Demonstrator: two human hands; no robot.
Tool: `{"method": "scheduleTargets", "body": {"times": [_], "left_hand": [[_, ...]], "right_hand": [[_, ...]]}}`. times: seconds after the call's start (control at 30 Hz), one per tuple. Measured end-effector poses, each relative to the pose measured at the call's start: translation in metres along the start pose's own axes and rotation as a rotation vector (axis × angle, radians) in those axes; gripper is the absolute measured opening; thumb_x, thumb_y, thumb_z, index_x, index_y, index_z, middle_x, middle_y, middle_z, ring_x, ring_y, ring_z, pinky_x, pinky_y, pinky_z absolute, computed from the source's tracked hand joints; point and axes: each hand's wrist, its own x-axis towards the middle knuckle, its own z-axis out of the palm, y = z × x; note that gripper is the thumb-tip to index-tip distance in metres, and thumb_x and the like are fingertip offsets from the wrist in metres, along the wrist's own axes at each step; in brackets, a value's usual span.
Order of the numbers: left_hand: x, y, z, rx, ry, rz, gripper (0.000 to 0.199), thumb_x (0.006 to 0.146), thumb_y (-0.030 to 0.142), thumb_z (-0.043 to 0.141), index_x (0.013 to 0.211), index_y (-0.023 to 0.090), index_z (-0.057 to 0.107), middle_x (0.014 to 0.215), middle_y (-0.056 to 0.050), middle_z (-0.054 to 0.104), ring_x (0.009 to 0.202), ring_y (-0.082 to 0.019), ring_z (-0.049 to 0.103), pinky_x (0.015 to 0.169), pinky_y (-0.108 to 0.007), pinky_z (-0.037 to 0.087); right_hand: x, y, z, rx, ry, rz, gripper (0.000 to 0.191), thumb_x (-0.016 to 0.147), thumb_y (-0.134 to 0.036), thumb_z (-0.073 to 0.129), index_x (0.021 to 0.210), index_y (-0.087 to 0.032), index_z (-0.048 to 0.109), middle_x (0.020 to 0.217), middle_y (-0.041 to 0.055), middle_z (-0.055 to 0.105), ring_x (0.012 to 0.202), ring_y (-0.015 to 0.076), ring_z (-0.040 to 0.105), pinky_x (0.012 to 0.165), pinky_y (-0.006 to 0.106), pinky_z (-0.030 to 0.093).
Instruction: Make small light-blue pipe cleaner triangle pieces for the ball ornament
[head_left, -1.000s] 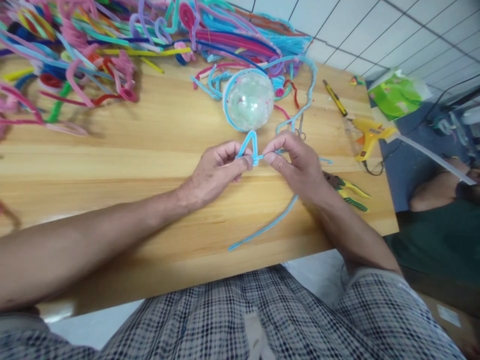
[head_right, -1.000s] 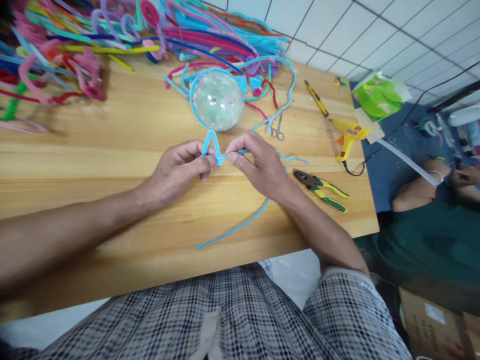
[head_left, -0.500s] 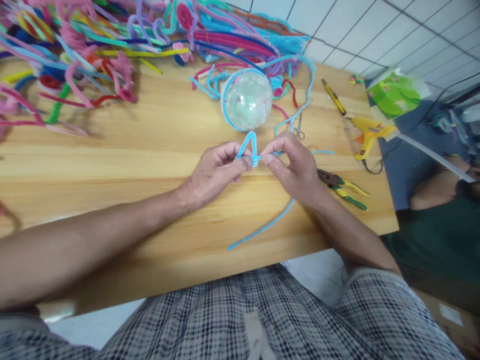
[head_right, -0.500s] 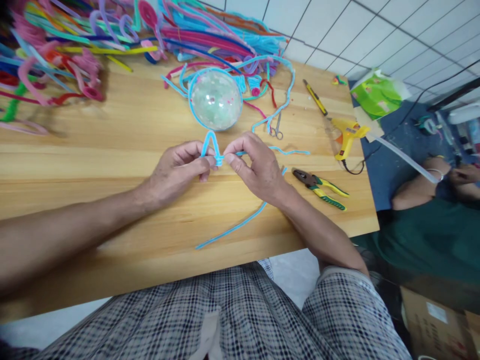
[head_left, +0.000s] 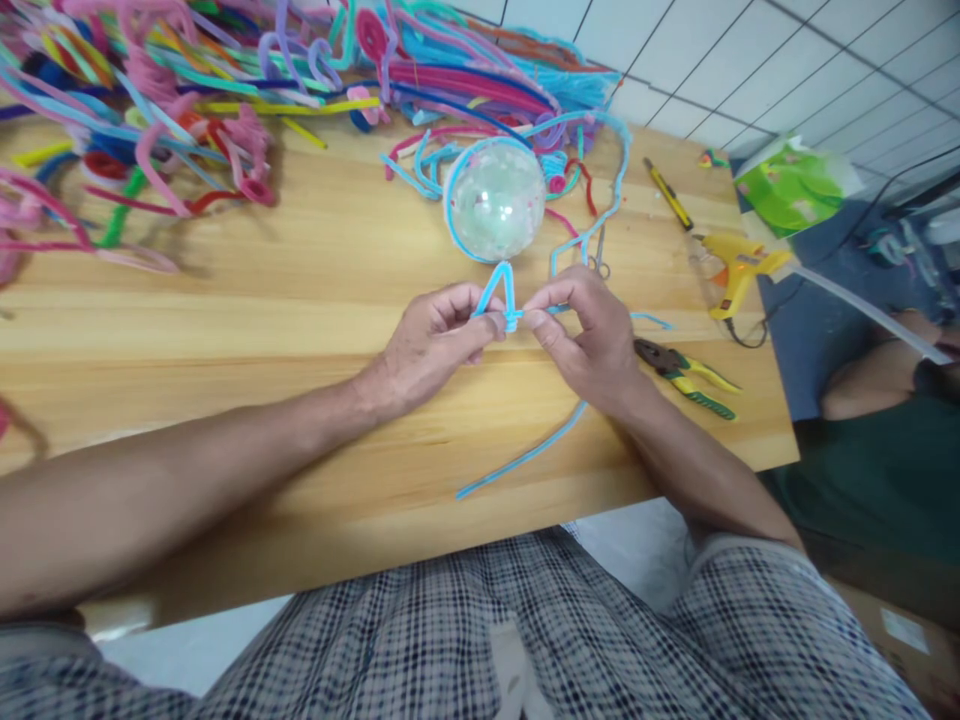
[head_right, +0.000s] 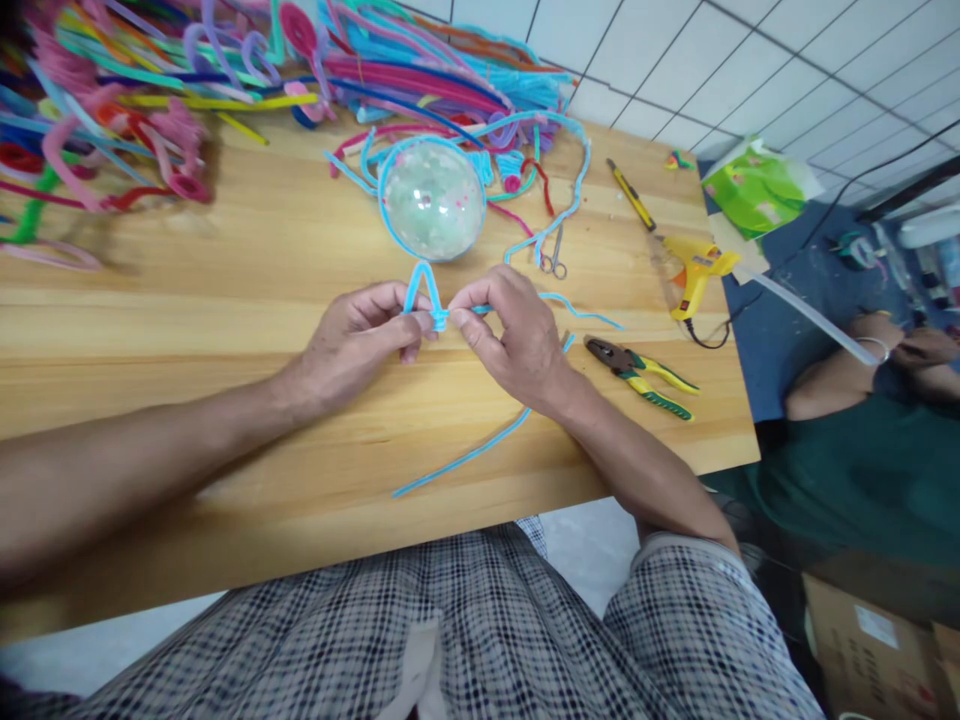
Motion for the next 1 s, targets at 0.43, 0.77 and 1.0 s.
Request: {"method": "scheduleTargets", "body": {"times": [0.43, 0.77, 1.0], "left_hand": [[0.0011, -0.0039, 0.0002, -0.015, -0.006, 0.029, 0.025, 0.084, 0.040, 0.089, 0.085, 0.021, 0.073, 0.070, 0.003, 0.063, 0.063, -0.011, 0.054, 0.058, -0.023, 0.047], [0.0013, -0.0058, -0.0015, -0.007, -0.015, 0.052, 0.036, 0.087, 0.049, 0.093, 0.081, 0.020, 0.071, 0.068, 0.003, 0.061, 0.062, -0.011, 0.052, 0.058, -0.023, 0.045], [0.0016, -0.0066, -0.0019, 0.021, -0.021, 0.075, 0.030, 0.089, 0.043, 0.090, 0.081, 0.021, 0.071, 0.069, 0.003, 0.060, 0.062, -0.011, 0.052, 0.058, -0.024, 0.045]], "right_hand": [[-0.0016, 0.0018, 0.0035, -0.008, 0.033, -0.102, 0.019, 0.113, -0.041, 0.067, 0.101, -0.028, 0.071, 0.096, 0.0029, 0.075, 0.094, 0.0230, 0.070, 0.092, 0.044, 0.055], [-0.0014, 0.0027, 0.0021, -0.012, 0.013, -0.077, 0.022, 0.113, -0.045, 0.066, 0.100, -0.028, 0.072, 0.096, 0.0036, 0.075, 0.096, 0.0244, 0.070, 0.095, 0.046, 0.055], [-0.0026, 0.0000, 0.0034, 0.004, 0.002, -0.085, 0.020, 0.113, -0.043, 0.067, 0.100, -0.028, 0.071, 0.097, 0.0032, 0.074, 0.097, 0.0247, 0.069, 0.096, 0.046, 0.054]]}}
